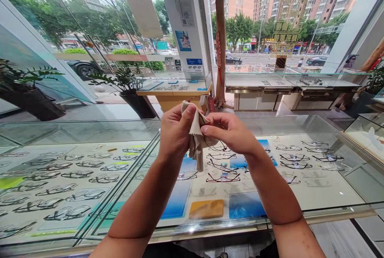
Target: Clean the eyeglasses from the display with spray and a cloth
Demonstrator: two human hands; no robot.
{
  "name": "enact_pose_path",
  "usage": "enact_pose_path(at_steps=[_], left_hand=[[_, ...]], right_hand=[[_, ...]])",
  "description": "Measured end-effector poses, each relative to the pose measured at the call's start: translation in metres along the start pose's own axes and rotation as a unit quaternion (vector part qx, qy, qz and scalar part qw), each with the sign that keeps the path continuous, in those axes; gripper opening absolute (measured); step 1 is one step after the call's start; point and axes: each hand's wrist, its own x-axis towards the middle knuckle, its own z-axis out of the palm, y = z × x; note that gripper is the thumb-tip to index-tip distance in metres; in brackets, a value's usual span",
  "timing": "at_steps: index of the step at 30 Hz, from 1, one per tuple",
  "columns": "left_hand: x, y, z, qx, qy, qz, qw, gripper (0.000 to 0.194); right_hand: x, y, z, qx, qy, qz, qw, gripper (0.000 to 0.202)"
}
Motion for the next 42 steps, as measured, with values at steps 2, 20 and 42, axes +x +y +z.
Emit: enact_pose_path(at_steps=[2,20,42], left_hand=[[0.003,0.004,-0.007,0.000,-0.044,-0.015,0.999,0.048],[-0.001,0.004,-0.001,-0.009,-0.035,-0.024,0.999,0.036],[0.001,0.011,-0.008,0.035,-0.041,0.062,0.997,0.044]], right_hand=[[-0.001,-0.001,-0.001,-0.001,0.010,-0.002,1.000,0.045],[-0.002,-0.003,0.000,0.003,0.057,-0.045,0.997,0.041],[0.001,0.001,0.012,0.015,0.019,-0.034,0.999,0.044]])
